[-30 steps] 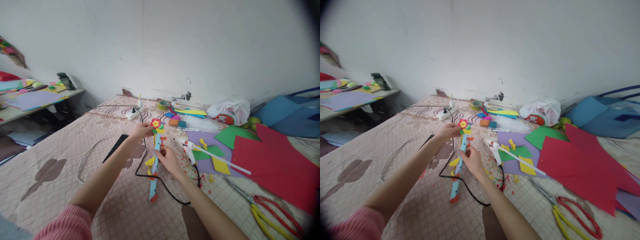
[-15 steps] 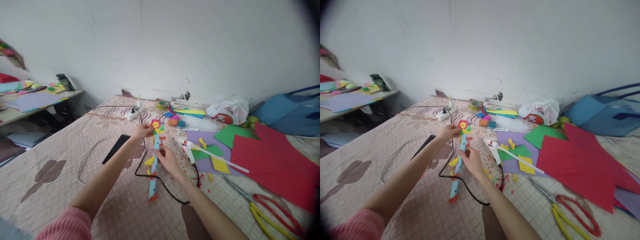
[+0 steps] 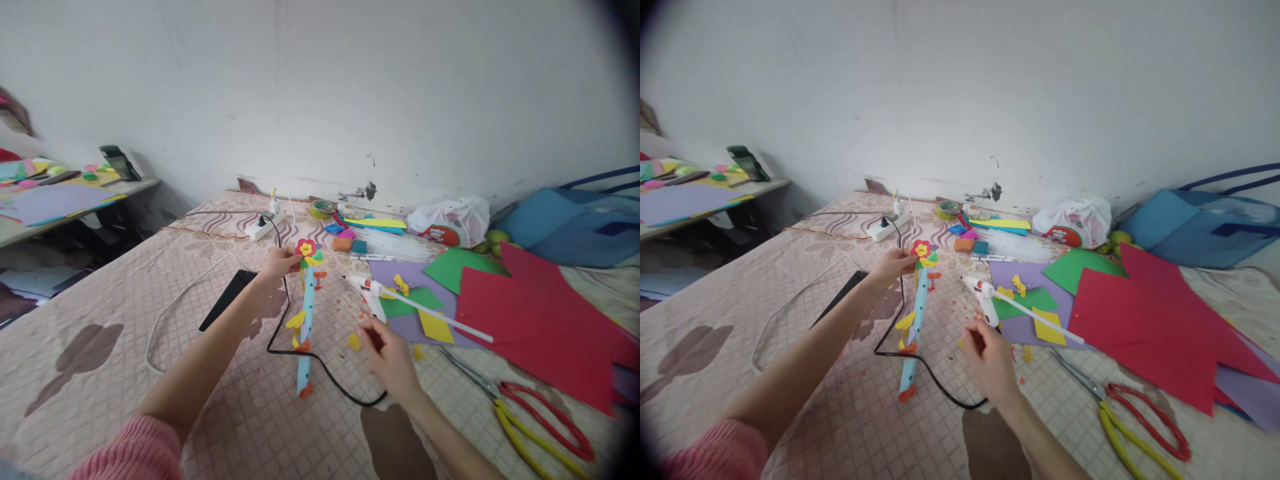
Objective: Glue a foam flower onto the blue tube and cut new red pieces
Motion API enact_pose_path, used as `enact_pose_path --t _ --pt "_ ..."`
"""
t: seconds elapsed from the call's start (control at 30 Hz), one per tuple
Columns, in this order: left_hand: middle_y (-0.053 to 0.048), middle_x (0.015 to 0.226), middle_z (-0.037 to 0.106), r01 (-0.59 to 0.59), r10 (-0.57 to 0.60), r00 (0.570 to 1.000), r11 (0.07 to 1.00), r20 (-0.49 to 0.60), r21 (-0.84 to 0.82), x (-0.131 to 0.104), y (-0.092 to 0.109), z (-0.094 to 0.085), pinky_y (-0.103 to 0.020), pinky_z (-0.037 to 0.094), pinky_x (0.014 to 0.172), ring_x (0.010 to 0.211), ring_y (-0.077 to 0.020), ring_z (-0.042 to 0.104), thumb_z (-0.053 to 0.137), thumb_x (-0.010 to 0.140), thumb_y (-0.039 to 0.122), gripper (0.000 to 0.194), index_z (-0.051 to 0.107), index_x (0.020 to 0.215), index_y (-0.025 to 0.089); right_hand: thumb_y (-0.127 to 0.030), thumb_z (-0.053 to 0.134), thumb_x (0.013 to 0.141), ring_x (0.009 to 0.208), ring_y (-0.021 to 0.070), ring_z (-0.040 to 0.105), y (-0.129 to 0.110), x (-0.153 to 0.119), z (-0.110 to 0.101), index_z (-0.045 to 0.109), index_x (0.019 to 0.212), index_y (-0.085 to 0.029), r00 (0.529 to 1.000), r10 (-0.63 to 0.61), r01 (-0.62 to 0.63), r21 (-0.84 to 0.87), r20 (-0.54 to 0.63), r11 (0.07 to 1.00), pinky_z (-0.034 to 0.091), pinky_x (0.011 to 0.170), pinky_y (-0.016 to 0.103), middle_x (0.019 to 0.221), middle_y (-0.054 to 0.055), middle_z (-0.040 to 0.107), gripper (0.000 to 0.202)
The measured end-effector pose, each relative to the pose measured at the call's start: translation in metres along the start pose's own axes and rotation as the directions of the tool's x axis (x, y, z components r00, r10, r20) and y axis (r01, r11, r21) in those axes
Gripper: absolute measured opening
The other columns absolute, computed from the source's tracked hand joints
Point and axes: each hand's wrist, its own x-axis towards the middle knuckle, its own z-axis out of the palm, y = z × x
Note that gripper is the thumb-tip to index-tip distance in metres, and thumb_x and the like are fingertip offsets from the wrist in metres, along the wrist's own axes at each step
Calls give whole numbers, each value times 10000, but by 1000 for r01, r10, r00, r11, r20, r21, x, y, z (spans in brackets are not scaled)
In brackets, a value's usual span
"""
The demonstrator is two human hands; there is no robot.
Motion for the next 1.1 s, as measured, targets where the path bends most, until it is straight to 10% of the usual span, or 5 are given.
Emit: enact_pose_path --t 0.2,0.47,1.1 --pt "-18 621 649 -4 4 1000 1000 -1 -5 1 -3 -2 -229 503 618 571 -100 625 719 664 168 194 528 668 135 -456 556 772 689 190 560 42 19 -31 552 947 -166 965 11 -58 -175 -263 983 452 639 304 796 63 601 339" --pt "-11 600 638 9 -9 999 1000 -41 12 9 -18 -5 -221 498 560 548 -101 619 701 676 152 207 496 652 140 -467 514 763 700 241 603 42 70 -10 613 803 -155 999 41 -49 -458 -28 888 425 611 309 746 96 648 330" --pt "-47 678 670 87 -87 996 996 1 -34 6 -22 -8 -309 545 693 661 -150 669 690 709 193 187 512 718 139 -462 472 802 614 222 579 47 68 -5 599 751 -181 996 5 -35 -348 -86 937 399 558 295 631 71 630 312"
